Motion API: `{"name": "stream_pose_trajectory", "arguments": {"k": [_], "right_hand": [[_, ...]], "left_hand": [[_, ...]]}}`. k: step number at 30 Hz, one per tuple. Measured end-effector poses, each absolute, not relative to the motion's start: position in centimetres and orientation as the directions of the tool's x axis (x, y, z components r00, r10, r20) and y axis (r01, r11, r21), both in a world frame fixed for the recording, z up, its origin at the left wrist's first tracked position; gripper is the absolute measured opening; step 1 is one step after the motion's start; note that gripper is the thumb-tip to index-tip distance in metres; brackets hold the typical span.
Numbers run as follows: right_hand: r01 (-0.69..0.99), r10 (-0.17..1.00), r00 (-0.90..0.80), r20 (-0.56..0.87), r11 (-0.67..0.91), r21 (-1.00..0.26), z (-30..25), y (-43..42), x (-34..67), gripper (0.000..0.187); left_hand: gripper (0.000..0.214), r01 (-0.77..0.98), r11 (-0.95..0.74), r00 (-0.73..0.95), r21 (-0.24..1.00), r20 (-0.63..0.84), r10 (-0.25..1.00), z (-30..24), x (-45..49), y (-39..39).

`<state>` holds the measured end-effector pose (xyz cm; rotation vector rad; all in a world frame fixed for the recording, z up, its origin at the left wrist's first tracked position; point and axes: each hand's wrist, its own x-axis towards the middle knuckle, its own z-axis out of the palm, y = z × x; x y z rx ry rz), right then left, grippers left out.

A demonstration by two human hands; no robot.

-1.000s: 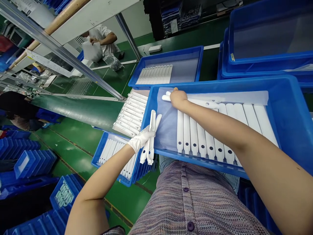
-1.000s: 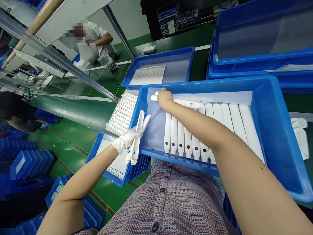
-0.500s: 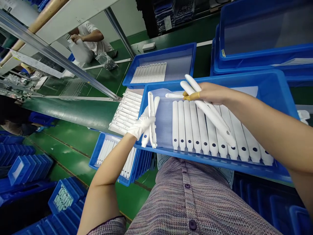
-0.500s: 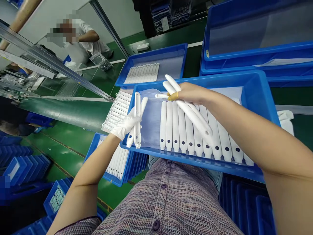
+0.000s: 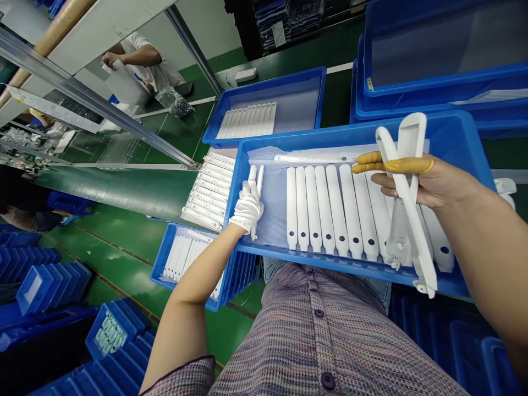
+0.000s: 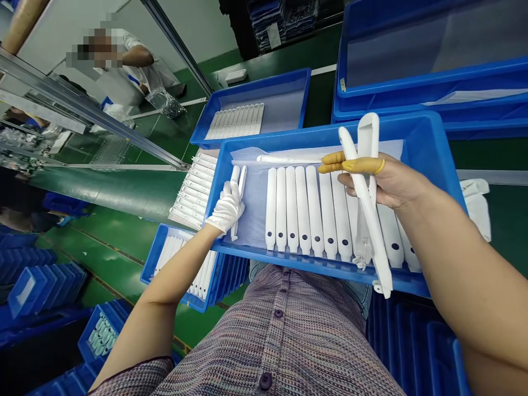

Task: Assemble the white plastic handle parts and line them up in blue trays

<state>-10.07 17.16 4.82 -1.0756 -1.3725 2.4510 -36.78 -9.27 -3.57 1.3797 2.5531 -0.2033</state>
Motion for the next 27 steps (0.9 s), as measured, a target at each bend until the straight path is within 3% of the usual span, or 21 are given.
{"name": "stream_pose_trajectory", "arguments": {"k": [6, 12, 16, 20, 27], "right_hand": [[0.181, 0.439, -0.731, -0.523, -0.613, -0.769, 3.6, 17.3, -10.1, 0.023], [0.186, 0.421, -0.745, -0.517, -0.614, -0.767, 2.4, 17.6, -10.2, 0.021], [0.192, 0.419, -0.742, -0.522, -0.614, -0.766, 1.7, 17.9, -10.2, 0.021], [0.208, 0.424, -0.73, -0.535, -0.608, -0.766, 1.6, 18.0, -10.3, 0.021], [0.239, 0.429, -0.716, -0.551, -0.59, -0.771, 3.0, 17.4, -10.4, 0.017]], "left_hand": [[0.064, 0.85, 0.463, -0.516, -0.25, -0.22, 0.828, -2.7, -36.4, -9.5], [0.063, 0.856, 0.443, -0.502, -0.267, -0.22, 0.837, -3.0, -36.7, -9.4], [0.056, 0.851, 0.491, -0.52, -0.188, -0.165, 0.838, -2.9, -36.7, -8.9], [0.056, 0.743, 0.667, -0.668, -0.065, -0.15, 0.729, -2.1, -36.4, -9.0], [0.065, 0.68, 0.725, -0.686, 0.106, -0.257, 0.681, -1.0, -34.7, -10.4]]}}
